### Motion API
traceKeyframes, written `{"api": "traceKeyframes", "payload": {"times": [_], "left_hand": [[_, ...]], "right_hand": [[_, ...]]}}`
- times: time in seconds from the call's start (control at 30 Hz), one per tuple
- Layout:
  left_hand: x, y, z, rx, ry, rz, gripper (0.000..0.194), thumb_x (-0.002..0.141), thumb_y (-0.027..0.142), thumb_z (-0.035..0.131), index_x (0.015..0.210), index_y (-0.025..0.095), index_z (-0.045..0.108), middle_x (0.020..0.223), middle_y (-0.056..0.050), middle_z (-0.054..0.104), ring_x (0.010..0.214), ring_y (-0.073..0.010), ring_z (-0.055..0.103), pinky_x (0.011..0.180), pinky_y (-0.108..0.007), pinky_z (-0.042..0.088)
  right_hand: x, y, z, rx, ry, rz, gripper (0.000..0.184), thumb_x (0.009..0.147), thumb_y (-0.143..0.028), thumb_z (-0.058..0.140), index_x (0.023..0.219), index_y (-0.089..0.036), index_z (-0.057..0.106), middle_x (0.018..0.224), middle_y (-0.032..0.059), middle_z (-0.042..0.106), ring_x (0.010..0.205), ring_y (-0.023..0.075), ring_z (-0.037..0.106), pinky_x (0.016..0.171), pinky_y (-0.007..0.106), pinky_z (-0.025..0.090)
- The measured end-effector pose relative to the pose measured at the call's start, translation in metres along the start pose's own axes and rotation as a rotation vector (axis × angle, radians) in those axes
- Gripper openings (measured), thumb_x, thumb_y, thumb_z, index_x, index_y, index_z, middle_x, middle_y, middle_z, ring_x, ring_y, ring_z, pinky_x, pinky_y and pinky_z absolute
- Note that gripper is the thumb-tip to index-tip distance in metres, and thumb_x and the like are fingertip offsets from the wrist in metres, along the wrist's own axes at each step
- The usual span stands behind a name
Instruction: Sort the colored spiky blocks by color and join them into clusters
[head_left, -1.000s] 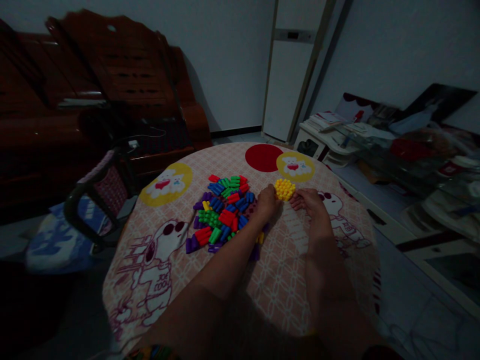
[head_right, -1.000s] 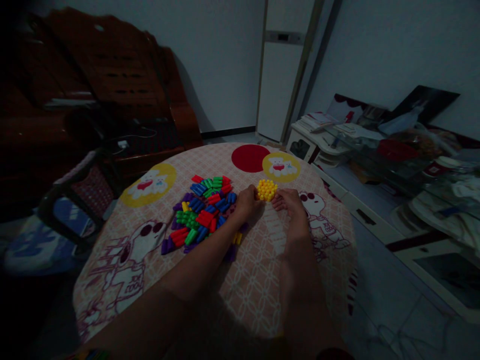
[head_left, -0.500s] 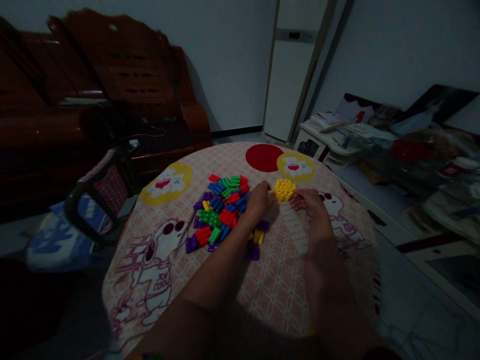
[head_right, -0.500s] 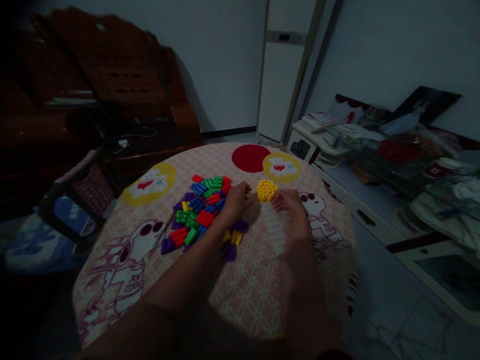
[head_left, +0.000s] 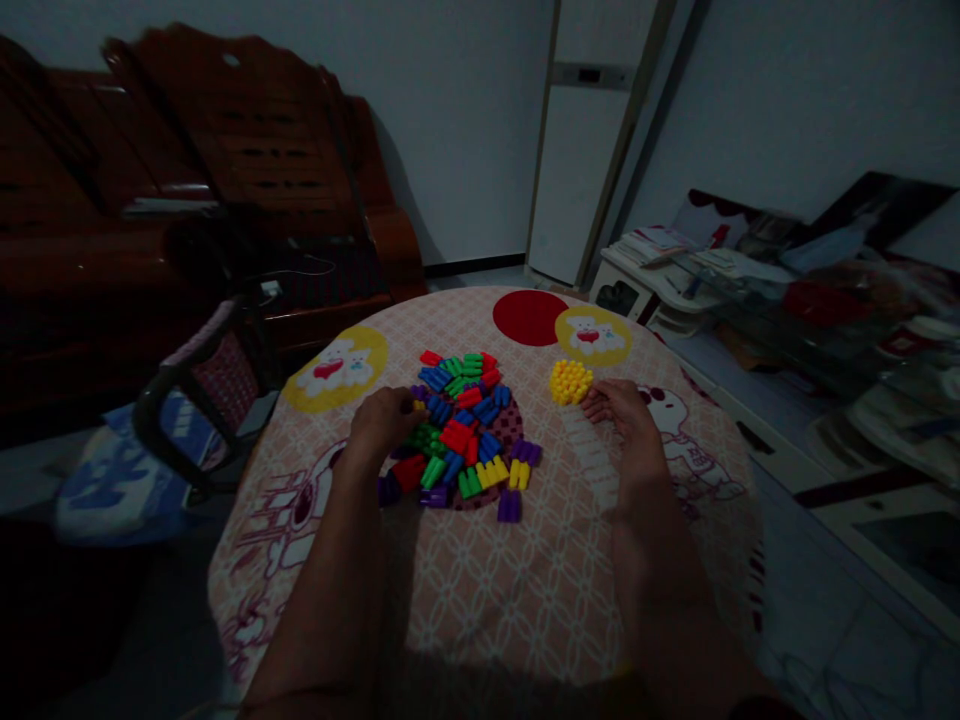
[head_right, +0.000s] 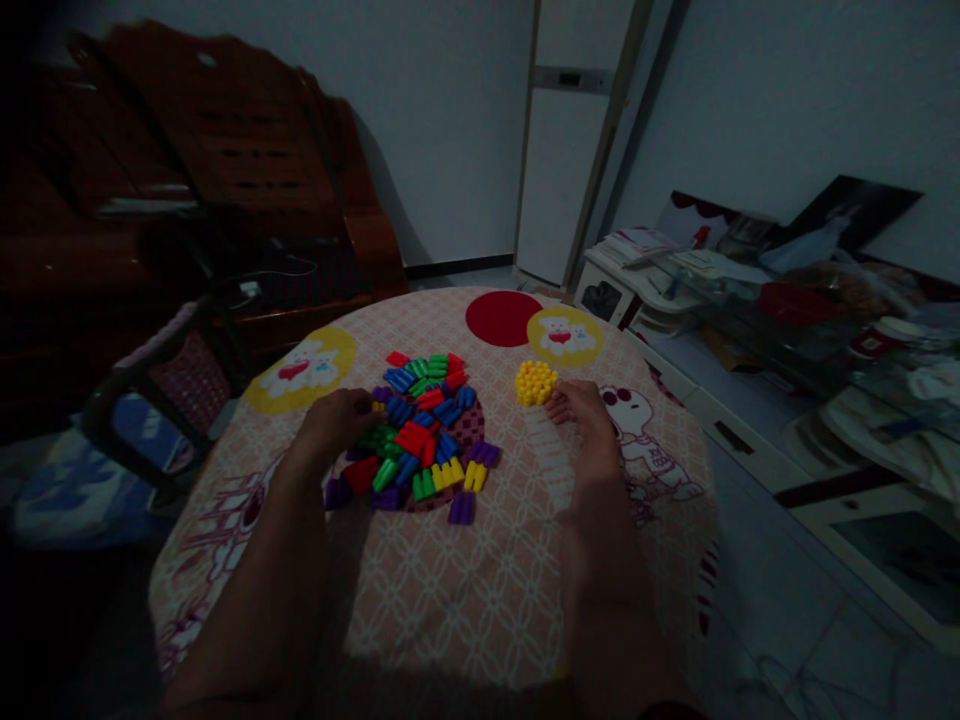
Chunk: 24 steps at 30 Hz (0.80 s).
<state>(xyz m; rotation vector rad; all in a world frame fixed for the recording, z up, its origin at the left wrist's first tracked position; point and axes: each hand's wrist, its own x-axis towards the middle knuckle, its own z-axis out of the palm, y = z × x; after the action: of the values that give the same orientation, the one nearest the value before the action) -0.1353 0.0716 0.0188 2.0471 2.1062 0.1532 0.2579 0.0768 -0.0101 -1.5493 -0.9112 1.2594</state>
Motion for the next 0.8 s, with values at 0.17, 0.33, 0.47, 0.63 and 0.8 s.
{"api": "traceKeyframes", "payload": {"times": [0.17, 0.33, 0.47, 0.63, 0.8], "left_hand": [[-0.004, 0.008, -0.003, -0.153, 0.069, -0.010, 0.020, 0.077, 0.038, 0.066, 0.085, 0.020, 0.070, 0.087, -0.006, 0.074, 0.080, -0.0227, 0.066, 0.068, -0.030, 0.045], [-0.004, 0.041, -0.012, -0.445, 0.346, -0.017, 0.019, 0.076, 0.036, 0.068, 0.082, 0.019, 0.065, 0.079, -0.002, 0.071, 0.074, -0.0179, 0.064, 0.070, -0.028, 0.045], [0.012, 0.097, 0.004, -0.665, 0.287, 0.160, 0.016, 0.075, 0.031, 0.070, 0.079, 0.018, 0.063, 0.075, 0.000, 0.068, 0.068, -0.0144, 0.060, 0.066, -0.025, 0.044], [0.040, 0.163, 0.031, -0.632, 0.196, 0.227, 0.008, 0.073, 0.018, 0.070, 0.076, 0.017, 0.062, 0.079, -0.002, 0.069, 0.072, -0.0152, 0.060, 0.069, -0.027, 0.044], [0.062, 0.188, 0.051, -0.538, 0.160, 0.217, 0.006, 0.076, 0.015, 0.066, 0.081, 0.017, 0.064, 0.087, -0.006, 0.071, 0.081, -0.0173, 0.061, 0.074, -0.028, 0.045]], "right_hand": [[0.000, 0.002, 0.000, 0.021, -0.005, -0.026, 0.022, 0.084, -0.024, 0.061, 0.064, -0.015, 0.060, 0.055, 0.0078, 0.069, 0.042, 0.0137, 0.062, 0.041, 0.020, 0.050], [0.001, 0.002, 0.000, 0.004, 0.009, -0.021, 0.021, 0.083, -0.023, 0.061, 0.063, -0.015, 0.060, 0.054, 0.0078, 0.068, 0.042, 0.0135, 0.062, 0.040, 0.020, 0.049], [0.001, 0.002, 0.001, 0.013, 0.007, -0.036, 0.025, 0.086, -0.025, 0.058, 0.063, -0.015, 0.061, 0.054, 0.0087, 0.068, 0.042, 0.0143, 0.062, 0.041, 0.022, 0.050], [-0.001, 0.000, 0.002, 0.003, 0.009, -0.031, 0.023, 0.084, -0.022, 0.057, 0.062, -0.015, 0.060, 0.053, 0.0076, 0.067, 0.041, 0.0143, 0.061, 0.041, 0.022, 0.050], [0.001, 0.000, 0.002, -0.013, 0.010, -0.032, 0.024, 0.084, -0.022, 0.057, 0.062, -0.015, 0.060, 0.053, 0.0077, 0.068, 0.040, 0.0135, 0.060, 0.040, 0.021, 0.049]]}}
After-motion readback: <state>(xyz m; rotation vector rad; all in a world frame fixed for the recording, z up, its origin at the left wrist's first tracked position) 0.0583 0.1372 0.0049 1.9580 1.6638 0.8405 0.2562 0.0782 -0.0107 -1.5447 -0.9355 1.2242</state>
